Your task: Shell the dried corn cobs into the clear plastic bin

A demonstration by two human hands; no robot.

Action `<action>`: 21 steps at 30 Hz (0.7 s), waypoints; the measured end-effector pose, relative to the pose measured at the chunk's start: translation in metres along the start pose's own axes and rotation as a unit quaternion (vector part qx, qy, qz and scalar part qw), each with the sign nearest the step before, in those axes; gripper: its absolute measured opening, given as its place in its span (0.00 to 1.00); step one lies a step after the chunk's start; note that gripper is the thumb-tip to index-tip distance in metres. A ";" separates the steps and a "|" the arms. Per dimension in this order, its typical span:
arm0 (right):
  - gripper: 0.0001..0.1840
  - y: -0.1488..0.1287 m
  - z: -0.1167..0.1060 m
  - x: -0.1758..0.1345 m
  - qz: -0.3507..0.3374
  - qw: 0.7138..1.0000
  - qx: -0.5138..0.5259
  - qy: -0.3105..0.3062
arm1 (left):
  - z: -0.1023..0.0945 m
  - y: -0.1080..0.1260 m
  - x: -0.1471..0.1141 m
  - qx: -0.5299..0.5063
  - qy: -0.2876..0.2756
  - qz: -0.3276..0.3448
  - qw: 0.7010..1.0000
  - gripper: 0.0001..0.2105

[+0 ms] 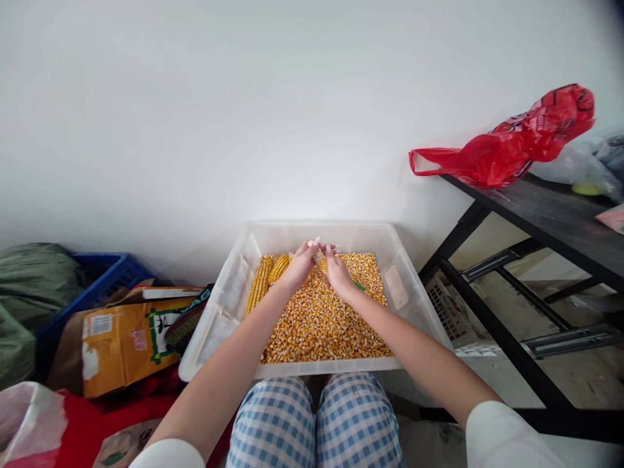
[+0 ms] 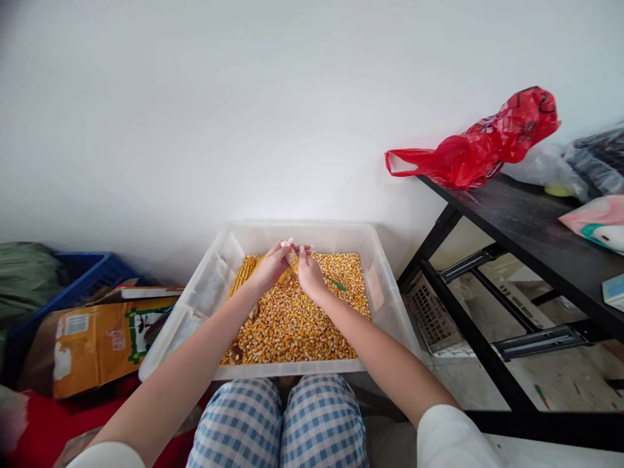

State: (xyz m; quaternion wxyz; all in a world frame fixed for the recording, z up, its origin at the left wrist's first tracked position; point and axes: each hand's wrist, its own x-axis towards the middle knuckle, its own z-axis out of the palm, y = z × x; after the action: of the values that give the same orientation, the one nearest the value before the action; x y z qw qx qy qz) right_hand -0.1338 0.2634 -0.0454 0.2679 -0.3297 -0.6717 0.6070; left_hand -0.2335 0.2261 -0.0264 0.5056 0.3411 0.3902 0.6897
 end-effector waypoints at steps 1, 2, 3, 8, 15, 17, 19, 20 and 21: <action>0.36 -0.002 -0.002 -0.001 0.012 1.000 0.024 -0.004 | -0.001 0.000 0.001 0.005 0.005 -0.002 1.000 0.09; 0.35 -0.005 -0.004 -0.001 0.024 0.998 0.051 -0.010 | -0.002 0.001 0.002 0.014 0.009 -0.009 1.000 0.10; 0.34 -0.008 -0.005 -0.002 0.034 0.996 0.078 -0.034 | -0.004 0.002 0.003 0.024 0.015 -0.018 0.999 0.12; 0.23 -0.012 -0.008 -0.003 0.023 0.986 0.084 -0.142 | -0.010 0.004 0.006 0.038 0.063 -0.019 0.997 0.15; 0.24 0.010 0.014 -0.006 -0.058 0.997 -0.049 0.006 | -0.007 -0.004 0.003 0.043 0.059 0.009 0.997 0.16; 0.27 0.015 0.021 -0.007 -0.048 0.998 -0.021 0.030 | -0.006 -0.005 0.003 0.034 0.062 0.012 0.997 0.15; 0.29 0.016 0.025 -0.007 -0.030 0.999 0.015 0.038 | -0.005 -0.005 0.003 0.029 0.065 0.009 0.997 0.15; 0.30 0.016 0.026 -0.007 -0.022 0.999 0.027 0.040 | -0.005 -0.006 0.003 0.027 0.065 0.007 0.997 0.15; 0.31 0.016 0.026 -0.007 -0.016 0.998 0.033 0.042 | -0.005 -0.006 0.003 0.027 0.066 0.005 0.997 0.15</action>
State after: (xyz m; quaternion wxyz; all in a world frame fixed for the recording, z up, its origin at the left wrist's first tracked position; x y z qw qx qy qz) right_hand -0.1472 0.2419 -0.0638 0.3164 -0.3349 -0.6450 0.6097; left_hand -0.2362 0.2291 -0.0338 0.4658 0.3108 0.4394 0.7024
